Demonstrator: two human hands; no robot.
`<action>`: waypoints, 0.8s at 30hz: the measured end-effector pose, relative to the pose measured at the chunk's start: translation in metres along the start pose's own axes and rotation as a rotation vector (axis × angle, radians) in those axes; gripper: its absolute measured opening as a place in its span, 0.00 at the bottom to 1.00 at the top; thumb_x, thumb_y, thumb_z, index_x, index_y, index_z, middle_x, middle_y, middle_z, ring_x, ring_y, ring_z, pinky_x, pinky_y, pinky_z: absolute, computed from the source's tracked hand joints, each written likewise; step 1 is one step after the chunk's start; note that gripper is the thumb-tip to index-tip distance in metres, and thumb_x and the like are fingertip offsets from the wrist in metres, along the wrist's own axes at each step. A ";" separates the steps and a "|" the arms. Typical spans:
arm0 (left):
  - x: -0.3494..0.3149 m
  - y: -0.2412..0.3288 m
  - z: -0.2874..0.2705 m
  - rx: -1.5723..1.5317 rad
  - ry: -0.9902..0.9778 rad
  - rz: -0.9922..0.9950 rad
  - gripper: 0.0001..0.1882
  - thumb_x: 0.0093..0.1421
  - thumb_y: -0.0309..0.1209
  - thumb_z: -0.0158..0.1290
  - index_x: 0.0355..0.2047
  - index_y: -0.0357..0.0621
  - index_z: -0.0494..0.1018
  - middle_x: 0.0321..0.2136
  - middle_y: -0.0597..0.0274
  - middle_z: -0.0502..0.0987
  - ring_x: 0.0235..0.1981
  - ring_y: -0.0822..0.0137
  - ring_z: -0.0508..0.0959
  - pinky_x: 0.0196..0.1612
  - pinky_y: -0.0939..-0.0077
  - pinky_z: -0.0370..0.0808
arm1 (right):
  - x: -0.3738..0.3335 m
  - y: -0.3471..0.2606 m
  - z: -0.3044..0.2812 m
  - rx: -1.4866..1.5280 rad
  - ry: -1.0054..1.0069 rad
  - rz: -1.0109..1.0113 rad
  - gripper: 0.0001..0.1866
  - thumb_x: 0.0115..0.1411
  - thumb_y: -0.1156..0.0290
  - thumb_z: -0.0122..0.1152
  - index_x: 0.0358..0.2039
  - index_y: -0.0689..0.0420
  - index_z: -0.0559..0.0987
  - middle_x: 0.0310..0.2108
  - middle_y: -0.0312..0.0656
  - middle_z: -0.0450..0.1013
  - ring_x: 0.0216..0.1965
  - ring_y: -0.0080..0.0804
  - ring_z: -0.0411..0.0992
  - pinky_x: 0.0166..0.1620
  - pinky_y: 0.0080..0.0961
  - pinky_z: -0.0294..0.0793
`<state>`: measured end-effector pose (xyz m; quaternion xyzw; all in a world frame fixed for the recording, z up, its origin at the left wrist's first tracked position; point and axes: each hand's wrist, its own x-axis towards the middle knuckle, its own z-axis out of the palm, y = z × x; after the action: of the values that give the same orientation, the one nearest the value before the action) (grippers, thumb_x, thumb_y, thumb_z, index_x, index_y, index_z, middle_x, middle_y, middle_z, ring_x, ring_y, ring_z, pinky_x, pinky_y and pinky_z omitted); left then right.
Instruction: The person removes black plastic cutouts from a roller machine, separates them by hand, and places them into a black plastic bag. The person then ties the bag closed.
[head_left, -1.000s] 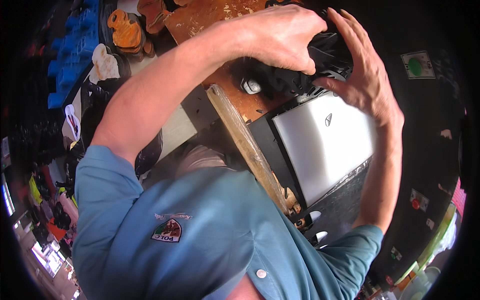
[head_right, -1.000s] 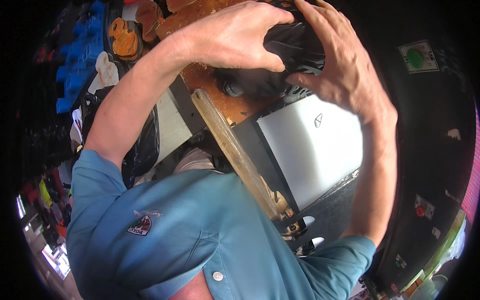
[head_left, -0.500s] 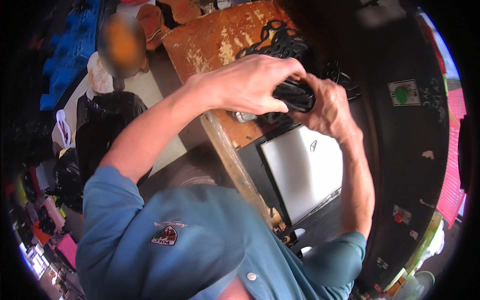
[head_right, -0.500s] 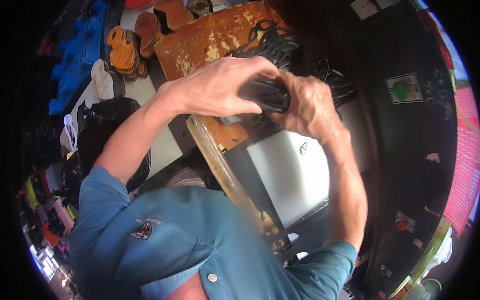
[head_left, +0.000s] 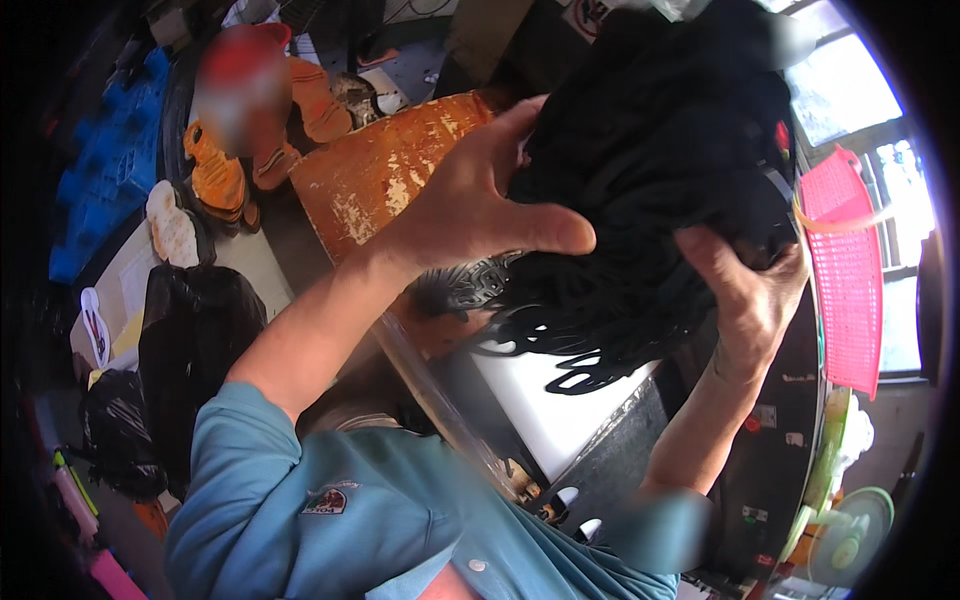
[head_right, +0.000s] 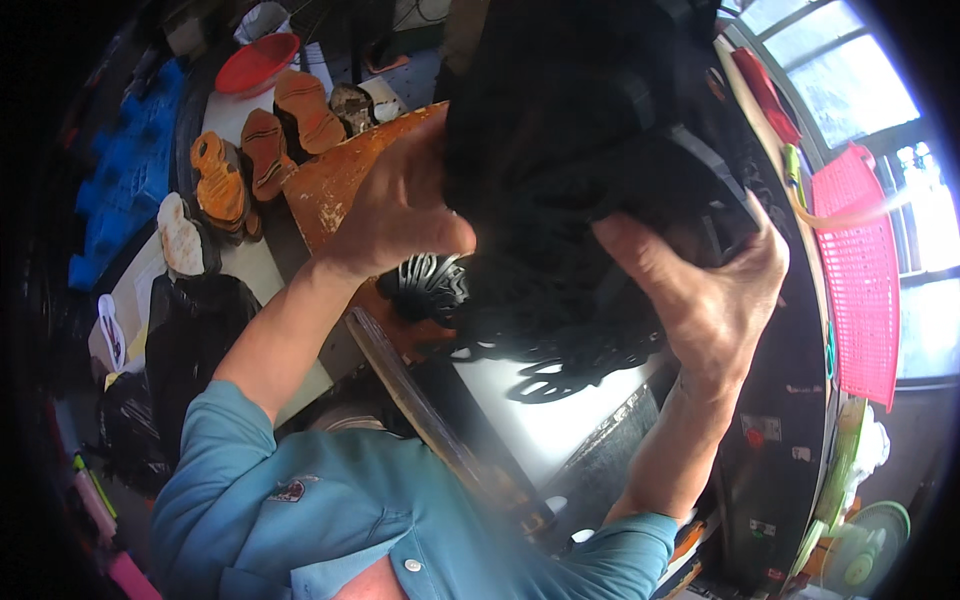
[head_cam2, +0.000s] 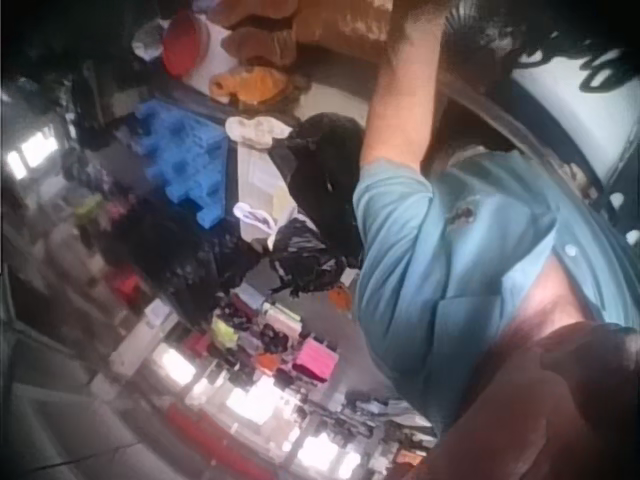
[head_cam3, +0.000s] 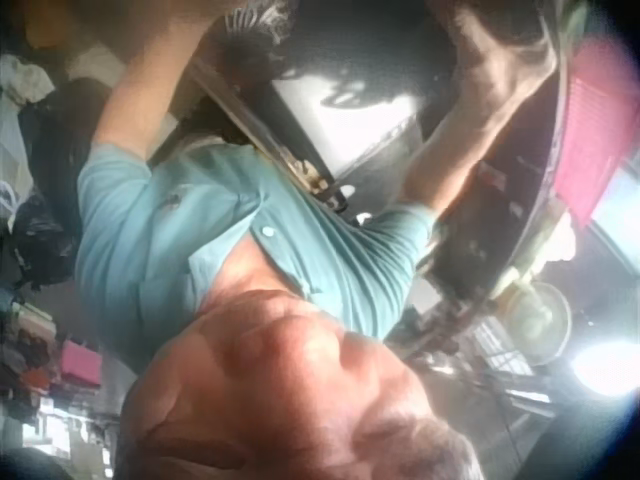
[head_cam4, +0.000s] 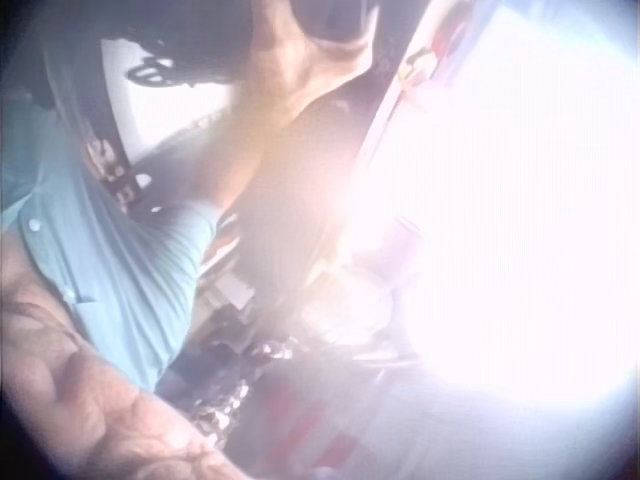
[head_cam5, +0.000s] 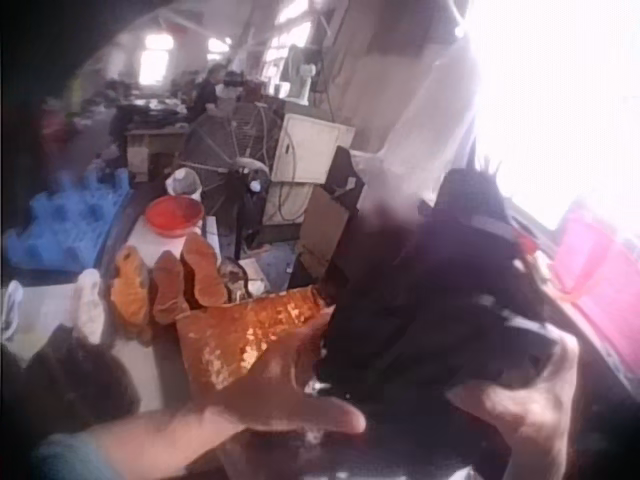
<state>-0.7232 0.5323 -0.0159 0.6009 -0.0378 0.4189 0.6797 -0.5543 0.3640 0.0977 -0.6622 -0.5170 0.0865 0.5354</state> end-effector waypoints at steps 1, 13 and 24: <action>0.002 0.008 0.004 0.054 -0.038 0.013 0.50 0.53 0.47 0.78 0.68 0.34 0.66 0.58 0.55 0.78 0.60 0.65 0.75 0.66 0.70 0.70 | -0.002 -0.008 0.000 0.049 0.013 0.042 0.23 0.48 0.78 0.80 0.46 0.66 0.84 0.38 0.41 0.84 0.37 0.28 0.83 0.49 0.26 0.82; -0.038 0.032 0.008 -0.086 0.033 -0.407 0.38 0.57 0.34 0.74 0.64 0.32 0.72 0.56 0.56 0.81 0.57 0.65 0.77 0.65 0.69 0.71 | -0.049 0.022 0.034 0.382 -0.015 0.301 0.22 0.47 0.64 0.88 0.37 0.60 0.85 0.29 0.33 0.79 0.29 0.23 0.77 0.37 0.20 0.75; -0.058 0.003 0.012 -0.264 0.005 -0.507 0.49 0.51 0.28 0.76 0.71 0.35 0.64 0.63 0.54 0.75 0.64 0.61 0.73 0.70 0.64 0.68 | -0.057 0.013 0.033 0.329 -0.149 0.529 0.39 0.48 0.58 0.87 0.56 0.63 0.80 0.48 0.44 0.83 0.49 0.34 0.80 0.57 0.33 0.79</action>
<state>-0.7573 0.4910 -0.0421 0.4962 0.0611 0.2286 0.8353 -0.5941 0.3409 0.0485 -0.6701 -0.3440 0.3534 0.5548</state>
